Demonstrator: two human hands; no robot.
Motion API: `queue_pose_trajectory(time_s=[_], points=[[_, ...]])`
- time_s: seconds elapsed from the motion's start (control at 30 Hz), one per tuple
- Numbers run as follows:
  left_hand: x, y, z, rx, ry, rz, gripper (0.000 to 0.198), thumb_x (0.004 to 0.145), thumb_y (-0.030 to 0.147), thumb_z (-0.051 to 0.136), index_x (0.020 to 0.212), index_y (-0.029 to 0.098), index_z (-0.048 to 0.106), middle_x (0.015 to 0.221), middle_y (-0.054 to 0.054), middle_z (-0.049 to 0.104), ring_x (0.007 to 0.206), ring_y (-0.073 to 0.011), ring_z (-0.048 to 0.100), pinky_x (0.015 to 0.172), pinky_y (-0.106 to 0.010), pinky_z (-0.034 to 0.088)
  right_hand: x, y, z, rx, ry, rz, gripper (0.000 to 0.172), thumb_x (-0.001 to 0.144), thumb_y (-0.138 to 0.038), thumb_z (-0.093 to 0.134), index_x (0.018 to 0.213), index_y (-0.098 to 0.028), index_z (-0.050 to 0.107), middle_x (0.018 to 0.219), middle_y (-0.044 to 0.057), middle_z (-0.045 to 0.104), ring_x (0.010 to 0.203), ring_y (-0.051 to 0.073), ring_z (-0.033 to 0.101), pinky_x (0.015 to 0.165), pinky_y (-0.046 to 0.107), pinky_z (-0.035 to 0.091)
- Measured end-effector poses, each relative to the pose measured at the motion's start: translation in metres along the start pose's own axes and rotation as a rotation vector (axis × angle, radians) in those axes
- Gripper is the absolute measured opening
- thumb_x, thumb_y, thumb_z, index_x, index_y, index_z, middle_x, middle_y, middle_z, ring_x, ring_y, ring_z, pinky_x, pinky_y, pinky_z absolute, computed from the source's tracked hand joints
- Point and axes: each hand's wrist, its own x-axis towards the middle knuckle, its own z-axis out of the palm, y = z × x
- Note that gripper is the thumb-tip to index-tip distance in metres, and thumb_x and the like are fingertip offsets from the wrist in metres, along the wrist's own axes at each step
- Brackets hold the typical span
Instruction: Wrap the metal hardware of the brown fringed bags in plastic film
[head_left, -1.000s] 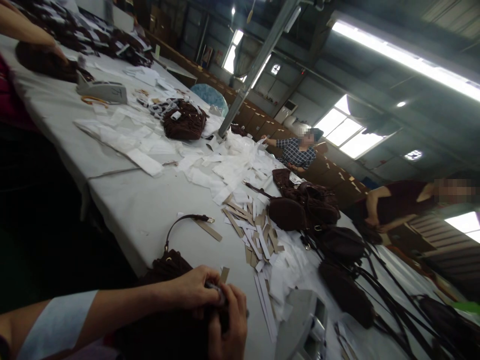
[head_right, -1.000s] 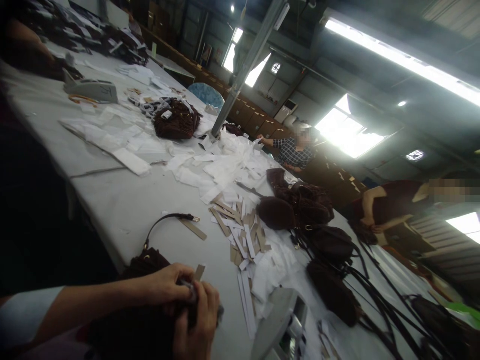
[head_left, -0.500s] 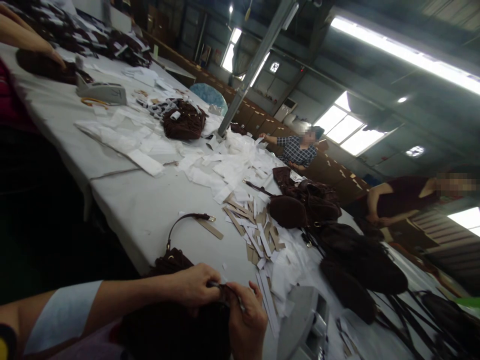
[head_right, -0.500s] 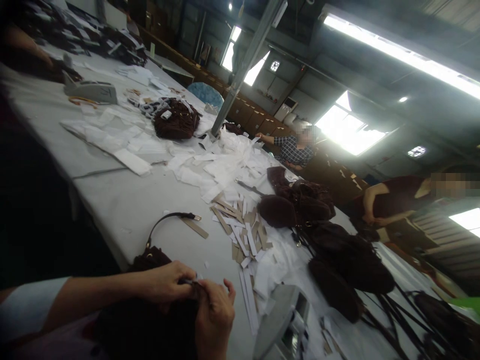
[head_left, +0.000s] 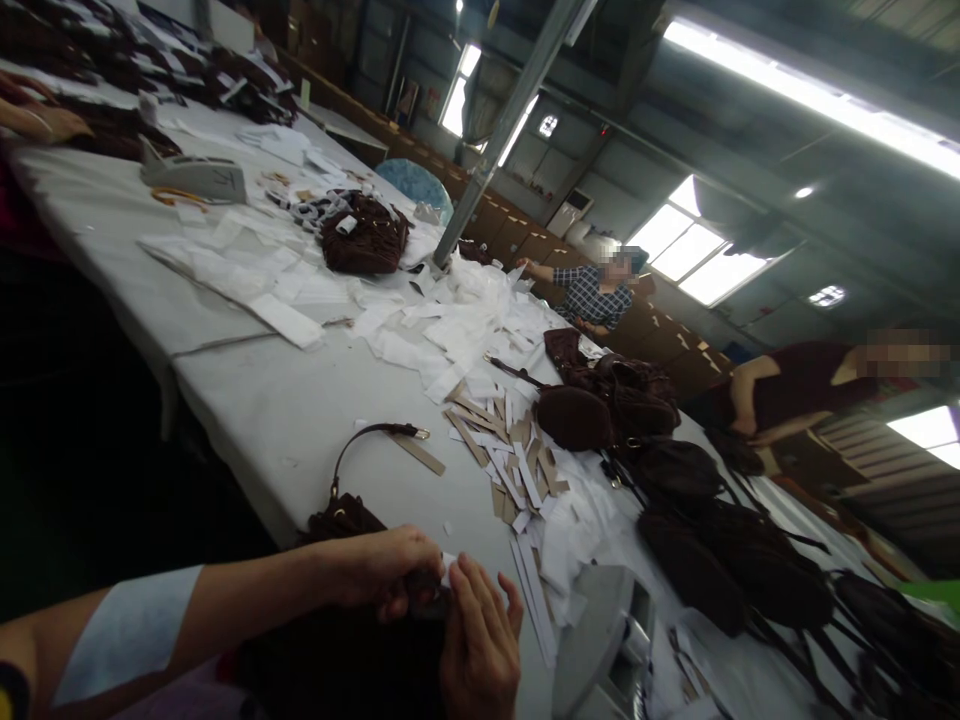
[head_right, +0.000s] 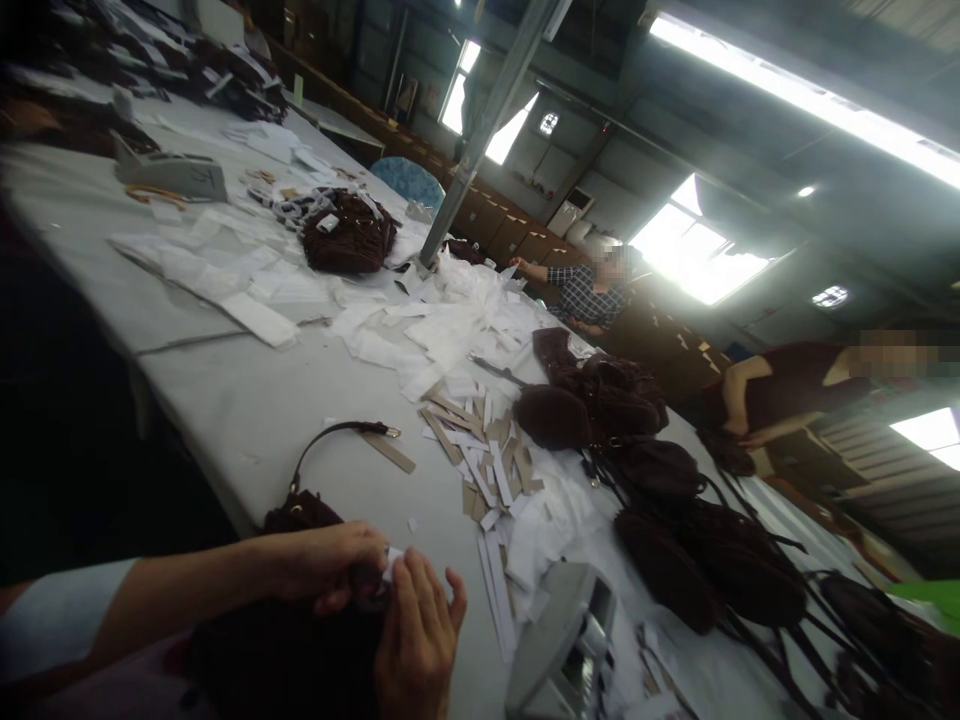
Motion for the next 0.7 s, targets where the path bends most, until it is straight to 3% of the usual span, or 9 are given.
queue_pose_trajectory(time_s=[0.17,0.27,0.3,0.37,0.43,0.47,0.5,0.57,0.7], points=[[-0.005,0.002,0.012,0.208,0.06,0.072,0.023,0.071,0.038,0.054,0.064,0.018,0.049,0.05,0.005,0.048,0.025,-0.0065,0.034,0.024,-0.017,0.021,-0.01,-0.01,0.005,-0.052,0.025,0.052,0.045,0.088,-0.004,0.05,0.13,-0.02,0.051,0.118,0.01,0.067,0.112,0.021,0.062,0.104,0.044,0.033],[-0.006,-0.004,0.013,0.247,0.12,0.113,0.023,0.074,0.04,0.055,0.07,0.018,0.05,0.051,0.008,0.044,0.026,-0.0035,0.027,0.026,-0.016,0.017,-0.019,-0.012,-0.007,-0.087,-0.015,0.128,0.042,0.089,-0.011,0.052,0.13,-0.021,0.05,0.121,0.01,0.066,0.114,0.022,0.06,0.105,0.045,0.033],[-0.005,-0.007,0.011,0.233,0.125,0.12,0.023,0.075,0.04,0.055,0.072,0.017,0.05,0.052,0.008,0.044,0.026,-0.0025,0.025,0.026,-0.016,0.015,-0.024,-0.008,-0.015,-0.091,0.005,0.217,0.04,0.09,-0.017,0.053,0.129,-0.021,0.052,0.121,0.01,0.066,0.114,0.022,0.06,0.104,0.045,0.035],[-0.003,-0.011,0.005,0.193,0.112,0.109,0.024,0.077,0.04,0.053,0.075,0.017,0.051,0.056,0.006,0.047,0.027,-0.0012,0.022,0.027,-0.017,0.01,-0.038,0.008,-0.041,-0.099,0.155,0.581,0.037,0.09,-0.033,0.053,0.124,-0.02,0.057,0.122,0.009,0.066,0.115,0.023,0.059,0.101,0.042,0.04],[-0.001,-0.013,0.001,0.167,0.081,0.076,0.026,0.079,0.041,0.051,0.073,0.017,0.049,0.055,0.006,0.046,0.028,-0.0013,0.021,0.029,-0.019,0.005,-0.056,0.031,-0.074,-0.125,0.379,1.075,0.05,0.087,-0.054,0.048,0.12,-0.019,0.061,0.124,0.01,0.064,0.117,0.025,0.057,0.098,0.039,0.044],[-0.001,-0.013,0.0,0.157,0.073,0.065,0.027,0.079,0.042,0.051,0.072,0.017,0.049,0.053,0.006,0.044,0.028,-0.0016,0.021,0.029,-0.019,0.004,-0.065,0.044,-0.091,-0.162,0.443,1.225,0.06,0.087,-0.06,0.04,0.123,-0.017,0.059,0.126,0.013,0.062,0.118,0.028,0.056,0.098,0.042,0.043],[-0.001,-0.012,-0.001,0.148,0.068,0.059,0.027,0.079,0.042,0.051,0.071,0.017,0.049,0.051,0.007,0.042,0.028,-0.0019,0.021,0.03,-0.02,0.004,-0.074,0.057,-0.105,-0.178,0.45,1.309,0.067,0.083,-0.065,0.041,0.123,-0.014,0.059,0.124,0.017,0.062,0.116,0.031,0.056,0.097,0.045,0.043],[-0.001,-0.008,0.0,0.13,0.065,0.06,0.027,0.079,0.041,0.052,0.07,0.016,0.05,0.05,0.007,0.042,0.028,-0.0021,0.021,0.031,-0.021,0.004,-0.09,0.081,-0.124,-0.167,0.41,1.446,0.077,0.066,-0.074,0.054,0.105,-0.009,0.07,0.108,0.022,0.069,0.111,0.041,0.057,0.092,0.051,0.043],[-0.001,-0.001,0.002,0.108,0.054,0.072,0.024,0.075,0.038,0.055,0.071,0.014,0.053,0.057,0.003,0.051,0.028,-0.0015,0.023,0.03,-0.022,0.006,-0.108,0.108,-0.125,0.023,0.317,1.555,0.058,0.046,-0.067,0.07,0.068,-0.013,0.074,0.077,0.019,0.073,0.087,0.041,0.066,0.068,0.045,0.051]])
